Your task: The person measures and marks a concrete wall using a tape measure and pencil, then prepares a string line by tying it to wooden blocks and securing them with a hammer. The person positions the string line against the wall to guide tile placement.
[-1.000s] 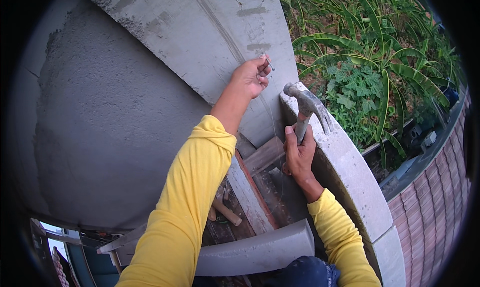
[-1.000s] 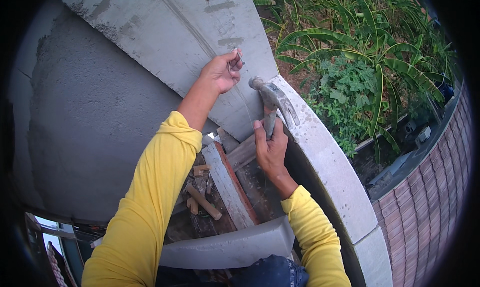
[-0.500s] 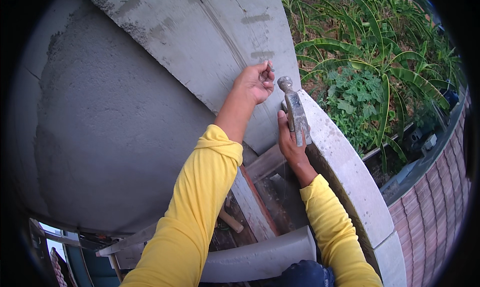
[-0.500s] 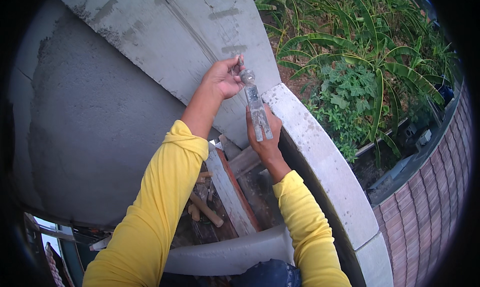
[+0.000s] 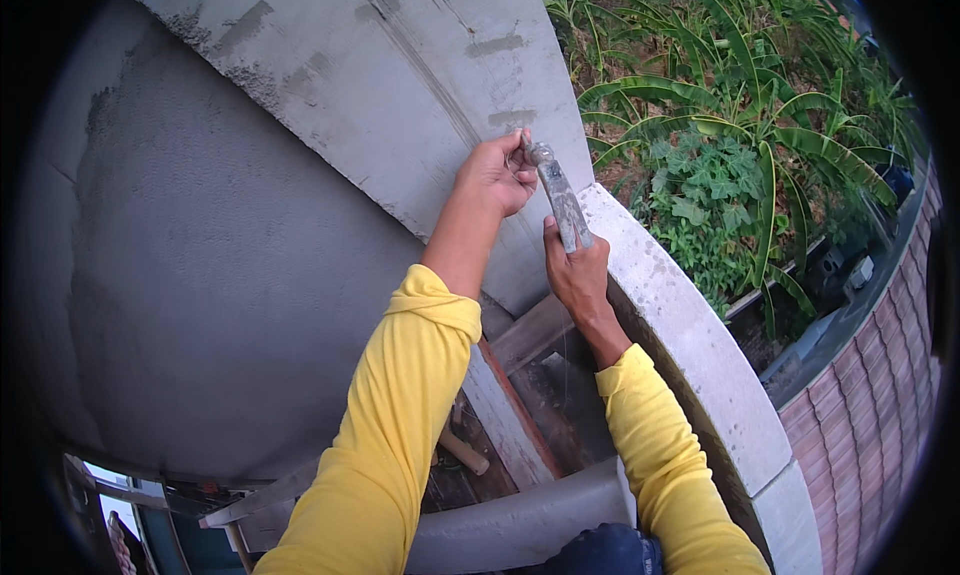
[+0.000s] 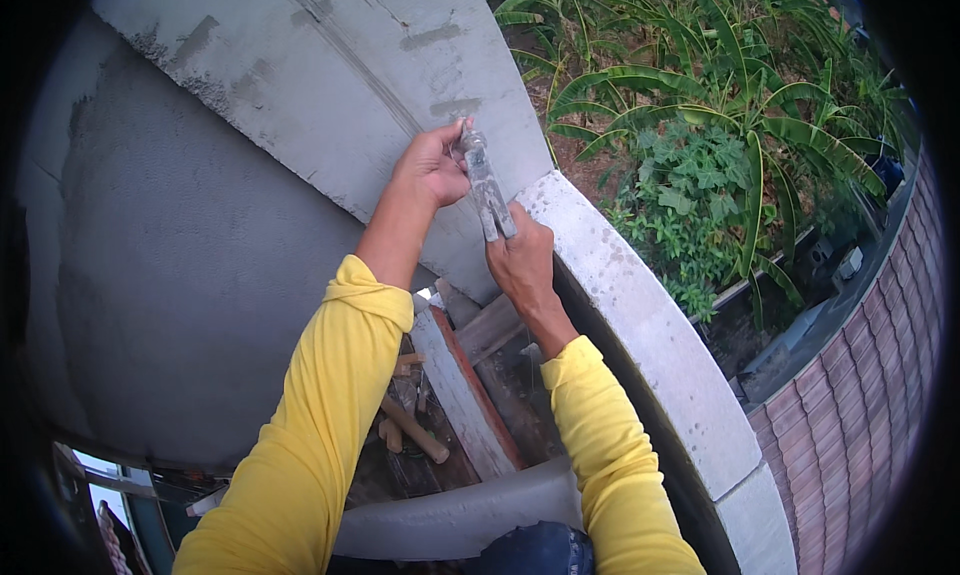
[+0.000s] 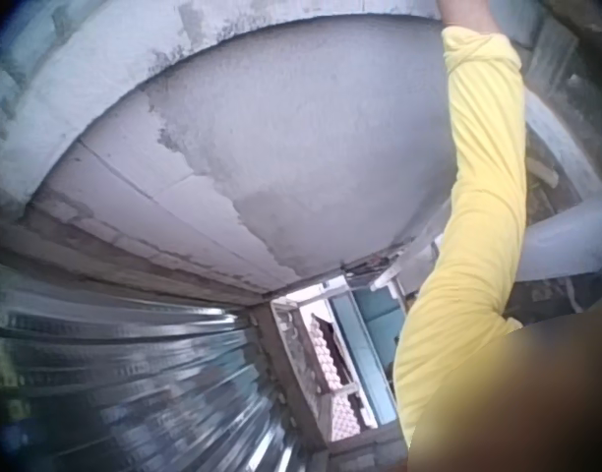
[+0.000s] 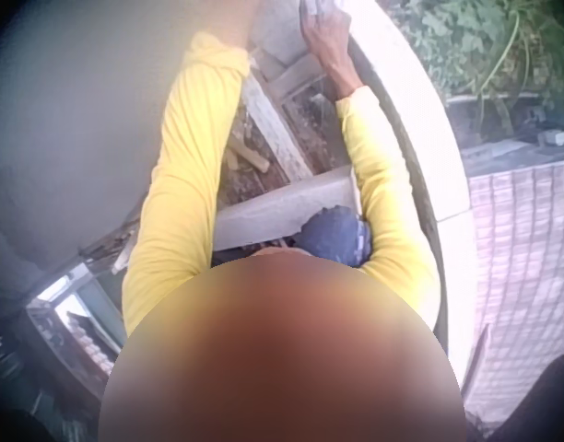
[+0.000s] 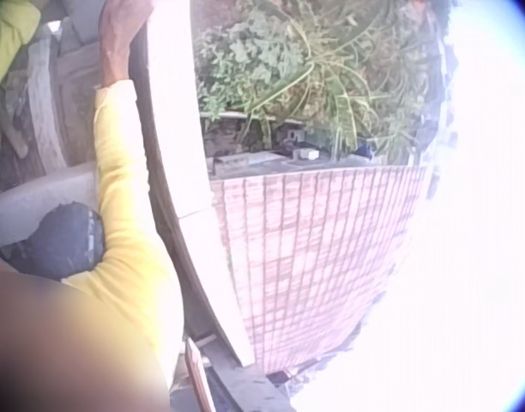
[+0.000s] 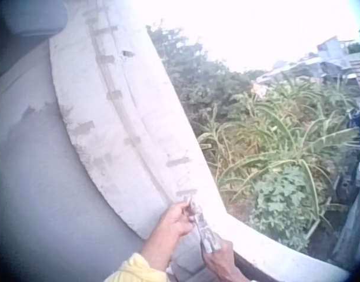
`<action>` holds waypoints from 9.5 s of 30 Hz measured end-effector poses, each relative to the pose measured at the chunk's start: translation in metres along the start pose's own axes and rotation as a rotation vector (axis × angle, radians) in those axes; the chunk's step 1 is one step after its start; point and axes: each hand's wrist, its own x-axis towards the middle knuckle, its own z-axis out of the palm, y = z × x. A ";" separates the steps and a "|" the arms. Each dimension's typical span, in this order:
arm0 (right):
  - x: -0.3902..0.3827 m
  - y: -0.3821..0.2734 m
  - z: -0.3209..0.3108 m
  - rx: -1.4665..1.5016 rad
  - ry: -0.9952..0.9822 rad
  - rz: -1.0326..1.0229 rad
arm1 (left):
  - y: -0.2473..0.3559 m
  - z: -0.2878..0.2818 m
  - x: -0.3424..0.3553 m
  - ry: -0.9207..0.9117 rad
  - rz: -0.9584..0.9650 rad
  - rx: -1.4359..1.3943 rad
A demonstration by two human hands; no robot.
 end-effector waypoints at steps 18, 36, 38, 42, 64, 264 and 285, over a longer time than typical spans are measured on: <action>0.003 0.006 0.005 -0.027 -0.032 0.068 | -0.004 0.011 0.001 0.095 0.048 -0.005; -0.002 0.009 0.006 -0.025 0.055 -0.064 | -0.006 0.017 -0.008 0.100 0.065 0.025; 0.003 0.006 0.011 0.007 0.055 -0.064 | -0.005 0.013 -0.004 0.099 0.028 -0.013; -0.014 0.015 0.005 -0.027 0.033 -0.088 | -0.005 0.015 -0.008 0.078 0.023 -0.016; -0.040 0.015 -0.003 0.137 0.058 0.413 | -0.014 -0.006 -0.034 -0.010 0.083 0.246; -0.176 -0.216 -0.082 0.110 -0.688 0.439 | -0.119 -0.108 -0.346 -0.020 0.324 -0.088; -0.179 -0.202 -0.066 0.144 -0.672 0.433 | -0.105 -0.113 -0.327 0.093 0.341 -0.099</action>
